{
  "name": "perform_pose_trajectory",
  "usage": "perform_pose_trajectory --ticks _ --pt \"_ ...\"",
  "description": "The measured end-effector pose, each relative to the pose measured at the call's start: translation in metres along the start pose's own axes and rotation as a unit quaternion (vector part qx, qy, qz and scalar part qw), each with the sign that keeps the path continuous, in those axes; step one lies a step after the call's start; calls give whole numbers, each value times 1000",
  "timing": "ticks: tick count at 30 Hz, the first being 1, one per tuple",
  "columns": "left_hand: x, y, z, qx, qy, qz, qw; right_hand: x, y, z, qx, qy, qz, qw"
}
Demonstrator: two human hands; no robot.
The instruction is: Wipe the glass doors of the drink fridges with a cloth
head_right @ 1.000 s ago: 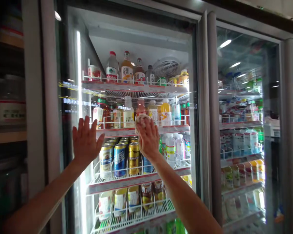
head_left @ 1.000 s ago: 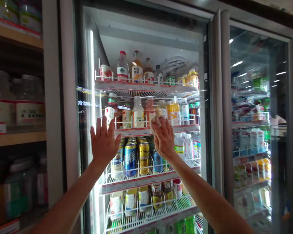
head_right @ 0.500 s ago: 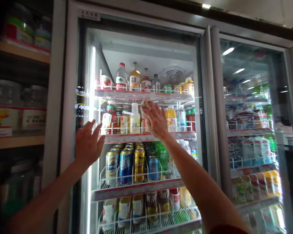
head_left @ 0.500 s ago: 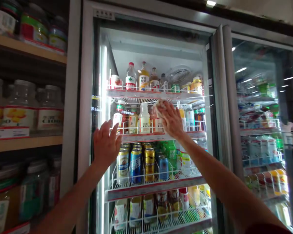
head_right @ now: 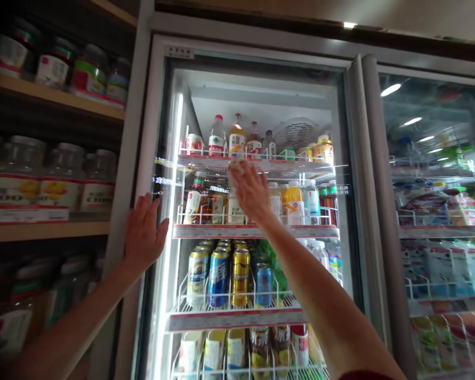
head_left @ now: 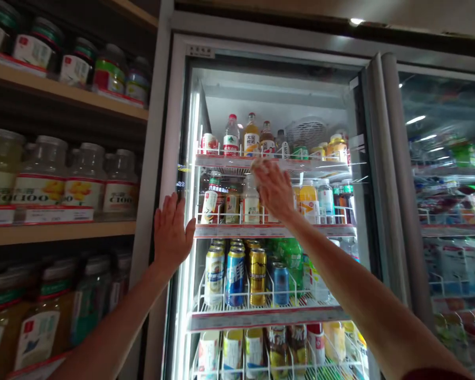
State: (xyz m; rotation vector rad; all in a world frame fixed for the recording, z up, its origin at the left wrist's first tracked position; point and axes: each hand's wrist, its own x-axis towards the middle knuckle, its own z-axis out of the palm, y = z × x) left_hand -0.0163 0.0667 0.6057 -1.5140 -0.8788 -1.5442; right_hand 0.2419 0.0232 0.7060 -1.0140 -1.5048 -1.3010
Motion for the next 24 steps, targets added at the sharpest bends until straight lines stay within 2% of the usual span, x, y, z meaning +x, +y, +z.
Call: perform_pose_trajectory --ticks 2,3,4,5,7,9,10,11,12,15,16,17,19,21,23,24 --pt "-5 -8 -5 4 10 -20 1000 20 6 0 -6 39 132 990" --pt "-8 -11 -7 6 11 -29 1000 27 3 2 -3 45 157 987" --pt "-12 -14 -8 5 10 -35 999 29 -6 6 3 37 141 989" --pt "-16 -16 -10 5 6 -40 999 25 -21 10 14 20 93 995" --pt "-26 -18 -13 4 -1 -48 999 6 -59 18 43 -29 -52 997" --pt "-34 -20 -17 4 -4 -52 999 -15 -90 22 72 -75 -205 973" --pt "-37 -20 -19 4 -5 -52 999 -20 -99 23 84 -89 -257 959" --pt "-39 -21 -20 4 -6 -52 999 -20 -102 24 91 -93 -275 953" --pt "-41 -22 -22 4 -7 -52 999 -14 -101 24 94 -86 -255 959" --pt "-41 -22 -24 0 -8 -55 998 19 -92 26 89 -30 -73 993" --pt "-41 -21 -25 -3 -5 -56 998 25 -94 27 88 -22 -41 995" --pt "-41 -21 -26 -6 -1 -57 998 24 -99 28 88 -24 -43 995" --pt "-42 -22 -29 -14 9 -60 998 2 -116 30 89 -52 -120 987" --pt "-45 -24 -33 -21 13 -61 998 -34 -132 30 93 -89 -240 962" --pt "-49 -26 -36 -24 7 -62 998 -58 -137 29 99 -113 -342 928" --pt "-51 -26 -37 -23 2 -61 998 -60 -134 29 98 -114 -352 924"
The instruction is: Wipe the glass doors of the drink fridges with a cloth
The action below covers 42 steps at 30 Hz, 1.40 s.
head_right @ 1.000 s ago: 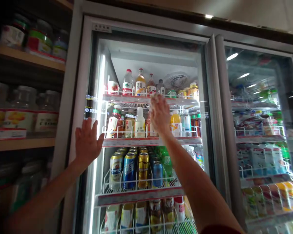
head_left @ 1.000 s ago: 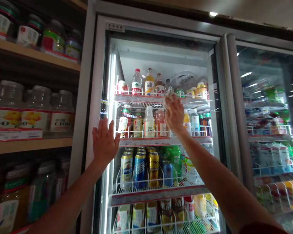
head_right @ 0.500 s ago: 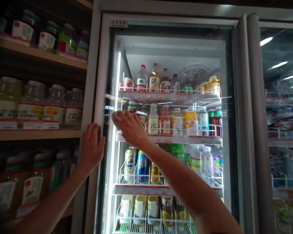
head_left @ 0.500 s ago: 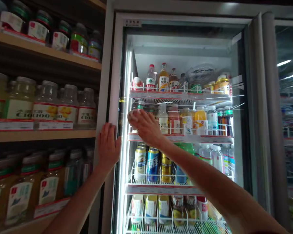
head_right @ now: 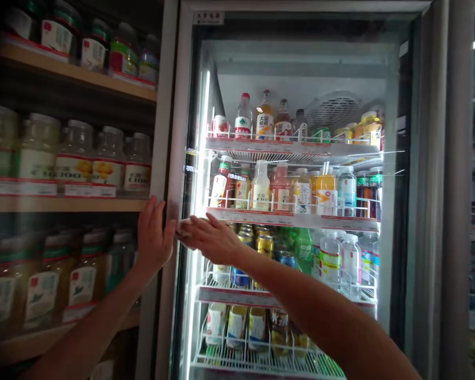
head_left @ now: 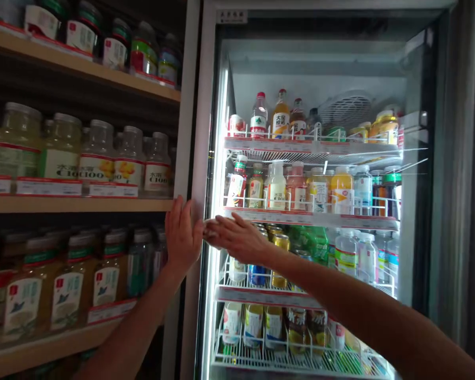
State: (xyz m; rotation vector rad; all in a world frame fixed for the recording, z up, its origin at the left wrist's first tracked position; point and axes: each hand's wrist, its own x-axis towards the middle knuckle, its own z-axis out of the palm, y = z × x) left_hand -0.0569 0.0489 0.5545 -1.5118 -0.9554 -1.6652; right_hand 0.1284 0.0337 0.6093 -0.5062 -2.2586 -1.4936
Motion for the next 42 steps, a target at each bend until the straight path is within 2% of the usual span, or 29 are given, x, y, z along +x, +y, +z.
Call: perform_pose_trajectory --ticks 1,2,4,5,7,10,11,12,13,14,16,17,18,21,22,23,24,26,27,28,29,31,32,33,34,37,38,39,42 --pt "-2 0 0 3 -6 1 1000 -1 6 -2 -5 9 27 1000" --pt "-5 2 1 6 -13 2 1000 0 15 -4 -14 28 87 996" --pt "-11 6 4 7 -22 12 1000 3 30 -9 -30 68 225 972" --pt "-15 9 5 5 -26 20 999 2 30 -9 -32 75 256 963" --pt "-22 13 8 0 -29 33 999 -9 15 -4 -20 52 223 973" --pt "-30 16 10 -5 -31 34 999 -43 -20 6 14 -15 68 997" --pt "-32 16 10 -5 -32 31 999 -53 -24 7 21 -24 40 999" --pt "-33 16 11 -7 -31 27 999 -61 -23 6 21 -21 47 998" --pt "-35 17 12 -8 -31 22 999 -66 -16 4 13 -7 88 996" --pt "-36 18 14 -8 -32 20 999 -70 -8 1 0 17 154 988" --pt "-39 26 18 -10 -37 24 999 -77 7 -5 -30 67 289 955" --pt "-42 31 21 -11 -43 30 999 -81 9 -6 -36 75 316 945" --pt "-45 38 24 -11 -51 41 998 -87 7 -6 -33 70 306 949" --pt "-57 59 32 -12 -73 80 994 -113 -7 -4 7 0 165 986" --pt "-60 66 35 -12 -78 88 993 -121 -7 -5 12 -8 148 989" --pt "-63 72 38 -10 -79 92 993 -129 -3 -7 6 2 170 985" --pt "-66 78 42 -6 -78 90 993 -135 5 -9 -9 28 222 974" --pt "-68 86 49 6 -68 73 995 -146 22 -15 -45 91 345 933" --pt "-69 89 52 13 -62 64 996 -152 27 -17 -55 108 374 920" --pt "-69 92 55 18 -57 56 997 -159 29 -18 -54 107 372 920" --pt "-69 93 57 21 -54 49 997 -167 28 -19 -44 87 342 935" --pt "-69 97 60 24 -56 39 997 -187 23 -19 -10 23 244 969" --pt "-69 100 61 26 -58 33 997 -198 22 -21 2 1 209 978" --pt "-70 104 61 28 -61 25 997 -207 25 -23 5 -4 203 979" --pt "-71 110 62 31 -64 17 997 -216 31 -26 -3 11 230 973" --pt "-78 134 66 37 -72 2 997 -238 54 -37 -48 110 390 913" --pt "-81 143 68 35 -77 2 996 -246 57 -38 -51 124 411 902" --pt "-85 151 71 34 -82 3 996 -254 58 -39 -42 119 401 908" --pt "-94 171 77 36 -91 1 995 -283 52 -41 15 37 262 964"
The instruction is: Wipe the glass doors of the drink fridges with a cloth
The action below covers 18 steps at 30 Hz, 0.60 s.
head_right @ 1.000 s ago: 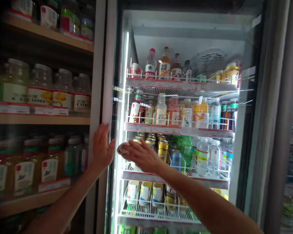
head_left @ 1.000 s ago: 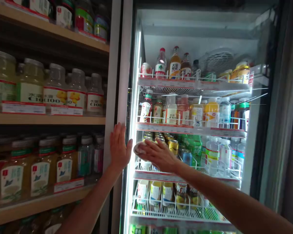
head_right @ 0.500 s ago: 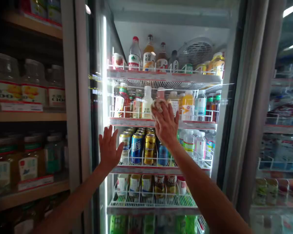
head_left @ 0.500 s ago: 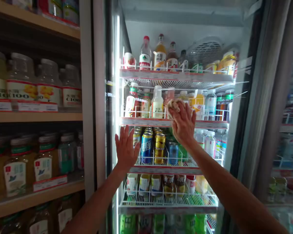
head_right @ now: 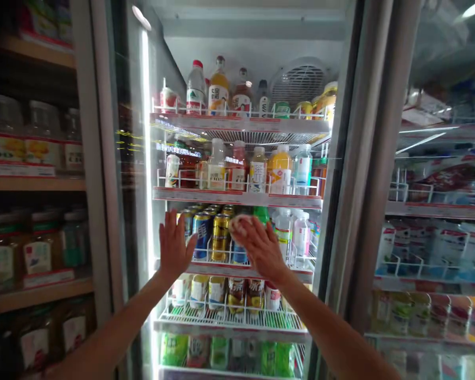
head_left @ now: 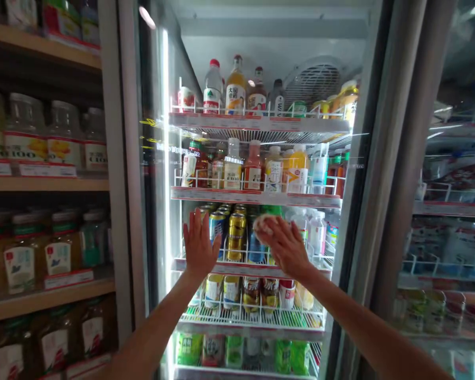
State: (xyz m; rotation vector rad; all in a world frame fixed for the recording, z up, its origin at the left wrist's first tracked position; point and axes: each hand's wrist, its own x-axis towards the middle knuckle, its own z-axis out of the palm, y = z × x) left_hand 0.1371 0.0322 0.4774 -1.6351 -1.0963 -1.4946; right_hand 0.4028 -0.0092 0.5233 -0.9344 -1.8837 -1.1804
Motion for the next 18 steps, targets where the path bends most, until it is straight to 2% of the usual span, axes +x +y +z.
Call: perform_pose_trajectory --ticks 1,2,4,6,7,8,10,11,12,14,16,18 --pt "-2 3 1 4 0 -4 1000 -7 7 -2 3 -12 -22 1000" --pt "-3 5 2 7 1 -7 1000 -11 16 -5 -3 0 -11 1000" --pt "-4 6 3 12 -3 -9 1000 -11 39 -12 -31 80 91 992" --pt "-4 6 2 15 -8 -13 1000 -9 54 -16 -51 154 180 970" --pt "-4 6 1 15 -8 -16 1000 -11 57 -17 -50 159 184 969" --pt "-3 5 1 16 -9 -18 1000 -15 56 -16 -43 143 161 976" --pt "-3 6 1 19 -10 -18 1000 -26 52 -15 -20 70 71 995" --pt "-4 6 1 22 -10 -15 1000 -32 52 -16 -13 40 41 998" --pt "-4 6 2 24 -11 -13 1000 -35 54 -17 -14 31 40 999" --pt "-4 6 3 24 -6 -10 1000 -36 66 -22 -33 83 112 990" --pt "-5 6 5 21 3 -8 1000 -34 74 -26 -53 159 203 965" --pt "-5 5 5 17 8 -4 1000 -35 66 -24 -54 164 215 961"
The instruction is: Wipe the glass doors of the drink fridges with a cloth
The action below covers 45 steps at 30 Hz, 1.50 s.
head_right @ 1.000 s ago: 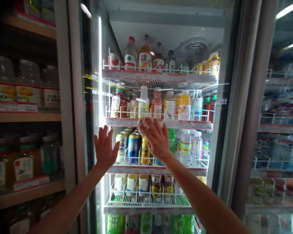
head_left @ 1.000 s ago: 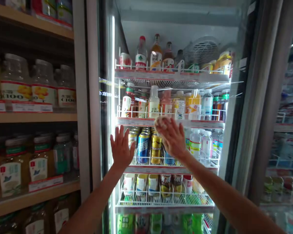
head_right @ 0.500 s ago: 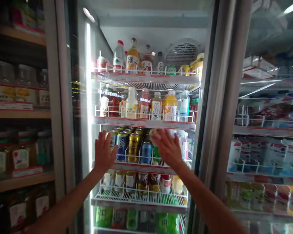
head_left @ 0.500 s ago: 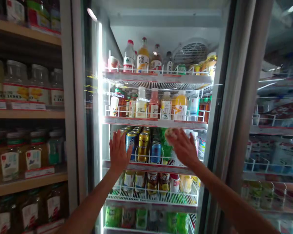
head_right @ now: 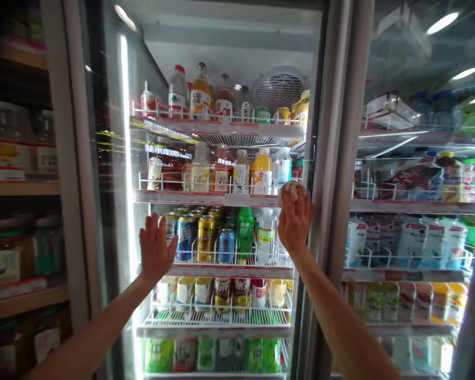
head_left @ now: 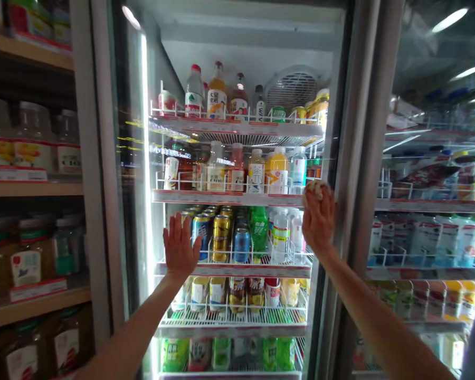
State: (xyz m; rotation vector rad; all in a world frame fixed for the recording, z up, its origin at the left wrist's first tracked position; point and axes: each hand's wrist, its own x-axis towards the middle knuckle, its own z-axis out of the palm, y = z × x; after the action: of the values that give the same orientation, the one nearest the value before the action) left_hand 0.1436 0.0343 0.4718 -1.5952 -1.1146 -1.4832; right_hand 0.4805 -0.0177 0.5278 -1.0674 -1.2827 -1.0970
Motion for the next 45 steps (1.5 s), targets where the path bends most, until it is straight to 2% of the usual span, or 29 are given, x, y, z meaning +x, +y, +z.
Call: perform_pose_trajectory --ticks 2,4,5,6,9,10,12,14,15,16,18,20,21,22,24,26,27,29,31,33,35,36,37,38,40,41,42,43,45 --pt "-1 -2 1 -1 1 7 1000 -16 -19 2 13 -69 -77 995" --pt "-1 -5 2 -2 6 17 1000 -26 -43 8 28 -139 -167 976" --pt "-2 -6 3 -4 11 24 1000 -26 -53 11 28 -143 -175 974" --pt "-2 -8 4 -6 18 32 999 -21 -63 16 22 -124 -154 980" --pt "-3 -13 4 -10 32 51 998 3 -90 32 -4 -9 -21 1000" --pt "-3 -15 2 -9 32 57 998 8 -101 37 -6 -1 -12 1000" --pt "-4 -22 -3 -9 21 75 997 8 -124 45 6 -58 -87 995" --pt "-4 -30 -12 -19 -5 102 995 4 -146 49 26 -136 -209 968" --pt "-4 -36 -16 -27 -19 116 993 5 -154 51 31 -156 -245 956" --pt "-3 -41 -21 -36 -29 127 991 9 -160 52 32 -155 -249 956" --pt "-4 -51 -28 -51 -30 134 989 21 -169 56 23 -106 -170 980" --pt "-5 -61 -34 -56 -14 118 991 28 -178 61 16 -61 -94 994" --pt "-6 -66 -36 -54 -8 103 993 25 -184 63 18 -63 -100 993" --pt "-7 -71 -38 -50 -3 87 995 18 -191 64 25 -85 -139 986" --pt "-9 -82 -42 -38 -1 56 998 -1 -205 66 43 -149 -259 953" --pt "-12 -95 -46 -28 -2 32 999 -11 -217 68 54 -183 -319 928" --pt "-13 -101 -48 -24 1 23 999 -10 -221 69 55 -180 -304 934" --pt "-14 -112 -52 -17 13 7 1000 0 -230 74 50 -142 -210 966" --pt "-17 -122 -55 -10 20 -7 1000 5 -241 80 54 -118 -147 981" --pt "-22 -129 -59 -1 10 -13 1000 -3 -255 85 77 -137 -207 966" --pt "-26 -134 -63 6 -4 -14 1000 -15 -270 88 105 -168 -324 925" --pt "-28 -137 -65 8 -7 -15 1000 -17 -276 90 112 -175 -357 911" --pt "-30 -138 -67 8 -6 -18 1000 -15 -282 91 114 -175 -359 910" --pt "-30 -140 -70 8 -4 -22 1000 -9 -287 93 112 -172 -331 921" --pt "-30 -142 -74 5 2 -29 1000 9 -296 98 105 -155 -226 956" --pt "-29 -142 -76 4 4 -31 999 15 -300 100 103 -149 -188 965" --pt "-28 -143 -77 3 6 -31 1000 18 -304 102 105 -146 -182 967" --pt "-28 -143 -79 1 7 -29 1000 17 -308 104 111 -150 -208 960" --pt "-26 -145 -81 -1 11 -23 1000 7 -314 107 128 -169 -320 923"
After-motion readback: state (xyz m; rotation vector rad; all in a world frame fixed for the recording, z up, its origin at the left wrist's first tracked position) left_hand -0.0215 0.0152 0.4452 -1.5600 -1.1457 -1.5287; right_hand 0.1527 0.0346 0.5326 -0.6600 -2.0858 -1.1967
